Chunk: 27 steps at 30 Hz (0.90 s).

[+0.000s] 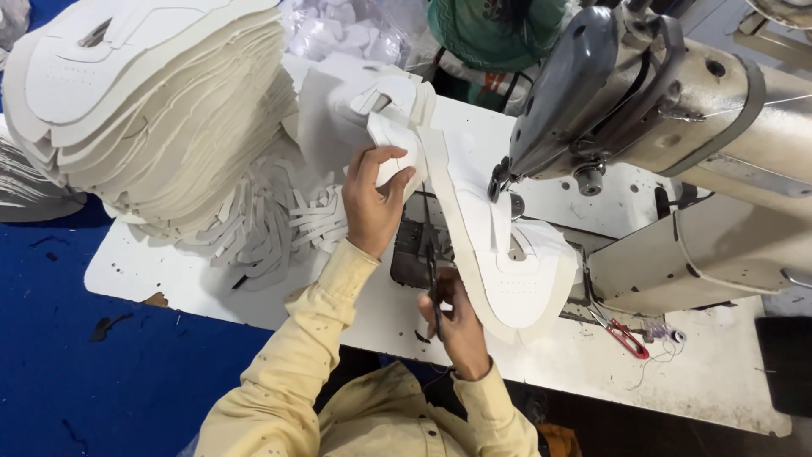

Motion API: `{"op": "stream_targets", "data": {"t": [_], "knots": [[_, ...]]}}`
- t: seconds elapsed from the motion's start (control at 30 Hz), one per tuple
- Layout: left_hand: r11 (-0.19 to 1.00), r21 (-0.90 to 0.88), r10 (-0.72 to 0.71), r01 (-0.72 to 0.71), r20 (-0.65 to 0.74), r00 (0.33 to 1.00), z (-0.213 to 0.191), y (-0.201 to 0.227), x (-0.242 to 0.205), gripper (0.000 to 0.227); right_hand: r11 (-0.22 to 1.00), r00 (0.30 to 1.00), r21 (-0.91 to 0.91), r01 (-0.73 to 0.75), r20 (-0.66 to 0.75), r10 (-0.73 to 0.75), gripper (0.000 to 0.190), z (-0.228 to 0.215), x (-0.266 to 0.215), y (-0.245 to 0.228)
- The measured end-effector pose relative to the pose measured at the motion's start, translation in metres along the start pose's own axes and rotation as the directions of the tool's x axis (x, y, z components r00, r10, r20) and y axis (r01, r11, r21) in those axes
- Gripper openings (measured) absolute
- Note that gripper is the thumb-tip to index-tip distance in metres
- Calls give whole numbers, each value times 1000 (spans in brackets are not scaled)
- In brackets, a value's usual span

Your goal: The person aligns white shoe sole pieces and smaller inserts under a sewing machine needle, guiding them through the machine to stitch the components together. The person repeatedly picks up new pieces from a stack on the left, positions them, and sews them, occasionally using scissors to trim threads.

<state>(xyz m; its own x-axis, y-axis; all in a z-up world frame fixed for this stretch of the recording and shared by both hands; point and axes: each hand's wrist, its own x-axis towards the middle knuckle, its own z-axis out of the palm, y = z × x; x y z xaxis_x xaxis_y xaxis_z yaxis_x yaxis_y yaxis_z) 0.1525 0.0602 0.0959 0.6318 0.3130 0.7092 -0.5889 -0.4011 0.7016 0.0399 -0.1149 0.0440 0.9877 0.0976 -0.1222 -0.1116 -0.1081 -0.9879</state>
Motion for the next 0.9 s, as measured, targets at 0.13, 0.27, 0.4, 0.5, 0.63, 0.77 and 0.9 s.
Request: {"op": "stream_targets", "data": {"t": [0.13,0.27,0.4,0.5,0.63,0.77,0.9], "knots": [[1000,12,21,-21,-31,999,0,1,-2,27,989,989,5,146,23,-146,53,18,2,-19],[1000,-6,14,-14,-36,999,1,-3,-4,26,992,993,55,116,-37,-114,48,27,-4,-25],[1000,7,25,-25,-53,998,1,-5,-5,26,987,997,145,70,-37,-65,45,29,-4,-20],[999,-8,40,-41,-72,997,-4,2,6,27,985,1000,170,9,-24,-5,46,22,-1,-3],[980,-131,137,-147,-84,987,-13,18,46,30,984,993,-137,110,-30,-115,41,4,4,34],[957,-155,237,-245,-67,969,4,-34,84,40,918,994,-383,-102,-69,81,43,-10,-2,44],[818,529,152,-227,183,971,14,-18,72,80,662,832,-666,344,-111,-544,41,-55,11,127]]}}
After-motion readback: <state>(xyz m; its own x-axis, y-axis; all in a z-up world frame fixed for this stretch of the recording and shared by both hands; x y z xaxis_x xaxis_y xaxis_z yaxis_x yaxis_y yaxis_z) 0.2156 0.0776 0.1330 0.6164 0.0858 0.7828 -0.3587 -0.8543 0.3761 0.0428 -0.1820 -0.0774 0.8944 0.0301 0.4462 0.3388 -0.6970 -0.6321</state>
